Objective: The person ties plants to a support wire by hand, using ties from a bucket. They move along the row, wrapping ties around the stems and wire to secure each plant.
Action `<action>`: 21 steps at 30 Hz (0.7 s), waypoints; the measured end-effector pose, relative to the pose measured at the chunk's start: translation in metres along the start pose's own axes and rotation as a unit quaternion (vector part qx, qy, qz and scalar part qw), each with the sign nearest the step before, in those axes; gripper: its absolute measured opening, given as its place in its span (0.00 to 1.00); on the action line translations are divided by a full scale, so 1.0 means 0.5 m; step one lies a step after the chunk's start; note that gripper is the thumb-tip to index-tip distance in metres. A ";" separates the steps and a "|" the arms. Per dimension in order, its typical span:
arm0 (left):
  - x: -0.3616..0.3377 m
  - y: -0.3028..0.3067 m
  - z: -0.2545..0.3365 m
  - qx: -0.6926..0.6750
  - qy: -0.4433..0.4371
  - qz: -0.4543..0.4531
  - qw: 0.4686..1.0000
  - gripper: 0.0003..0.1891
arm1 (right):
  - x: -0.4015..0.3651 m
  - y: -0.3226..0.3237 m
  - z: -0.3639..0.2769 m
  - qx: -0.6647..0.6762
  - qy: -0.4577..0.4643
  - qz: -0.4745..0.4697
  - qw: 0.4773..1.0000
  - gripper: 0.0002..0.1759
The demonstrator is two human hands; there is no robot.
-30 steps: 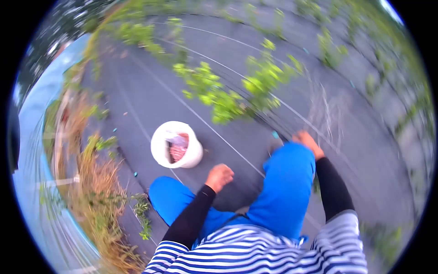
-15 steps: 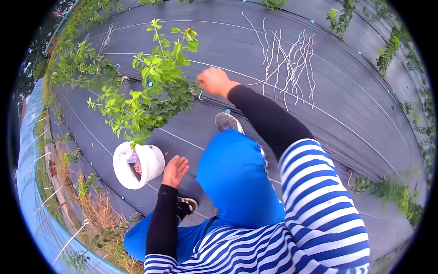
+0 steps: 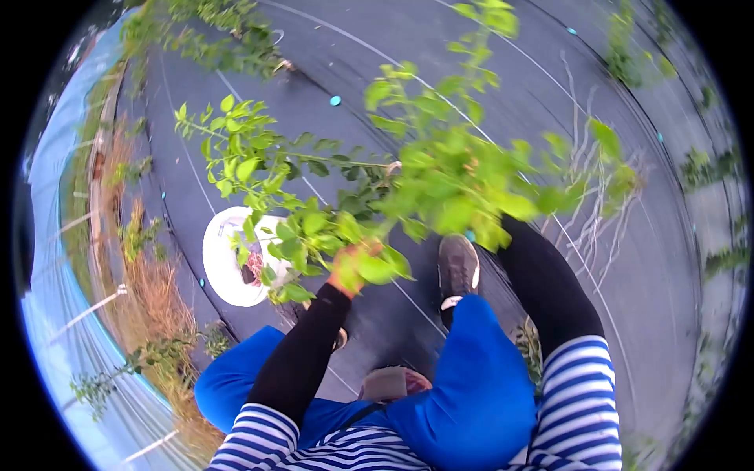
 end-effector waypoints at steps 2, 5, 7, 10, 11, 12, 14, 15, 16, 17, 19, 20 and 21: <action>0.052 -0.039 -0.003 -0.170 -0.042 -0.064 0.982 0.14 | -0.002 0.007 0.005 -0.012 -0.027 -0.046 0.998 0.19; 0.140 -0.054 -0.026 -0.095 -0.024 0.021 0.995 0.15 | 0.005 0.008 0.009 -0.037 -0.057 -0.105 0.992 0.19; 0.171 -0.072 -0.030 -0.067 -0.017 0.091 0.993 0.14 | 0.024 -0.003 0.017 -0.053 -0.077 -0.145 0.985 0.18; 0.176 -0.095 -0.036 -0.047 -0.149 0.020 0.988 0.14 | 0.030 -0.001 0.001 -0.070 -0.108 -0.222 0.966 0.18; 0.167 -0.101 -0.055 -0.075 -0.252 0.024 0.965 0.12 | 0.019 0.024 -0.018 -0.071 -0.111 -0.228 0.965 0.18; 0.171 -0.104 -0.063 -0.098 -0.208 0.016 0.973 0.12 | 0.023 0.086 -0.076 -0.090 -0.069 -0.135 0.984 0.17; 0.181 -0.114 -0.064 -0.137 -0.146 0.014 0.980 0.12 | 0.024 0.108 -0.098 -0.112 -0.030 -0.045 0.992 0.16; 0.197 -0.117 -0.058 -0.151 -0.132 0.010 0.980 0.12 | 0.023 0.082 -0.082 -0.112 -0.037 -0.016 0.993 0.14; 0.188 -0.116 -0.053 -0.164 -0.127 0.005 0.978 0.12 | 0.027 0.064 -0.073 -0.112 -0.042 0.013 0.993 0.13; 0.202 -0.120 -0.048 -0.185 -0.115 -0.001 0.976 0.12 | 0.027 0.053 -0.064 -0.112 -0.047 0.042 0.992 0.12; 0.207 -0.118 -0.050 -0.199 -0.101 -0.010 0.975 0.12 | 0.024 0.044 -0.055 -0.088 -0.054 0.040 0.994 0.11; 0.212 -0.118 -0.055 -0.210 -0.099 -0.012 0.973 0.12 | 0.024 0.048 -0.056 -0.063 -0.060 0.042 0.995 0.11; 0.227 -0.122 -0.058 -0.224 -0.097 -0.019 0.969 0.12 | 0.020 0.058 -0.058 -0.066 -0.063 0.038 0.995 0.11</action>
Point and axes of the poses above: each hand's wrist, its own x-axis towards the middle knuckle, its own y-axis out of the back of the hand, z = x × y, the point moved 3 cm from there along x, towards the middle knuckle, and after that the axes turned 15 degrees about -z, right-handed, at the moved point
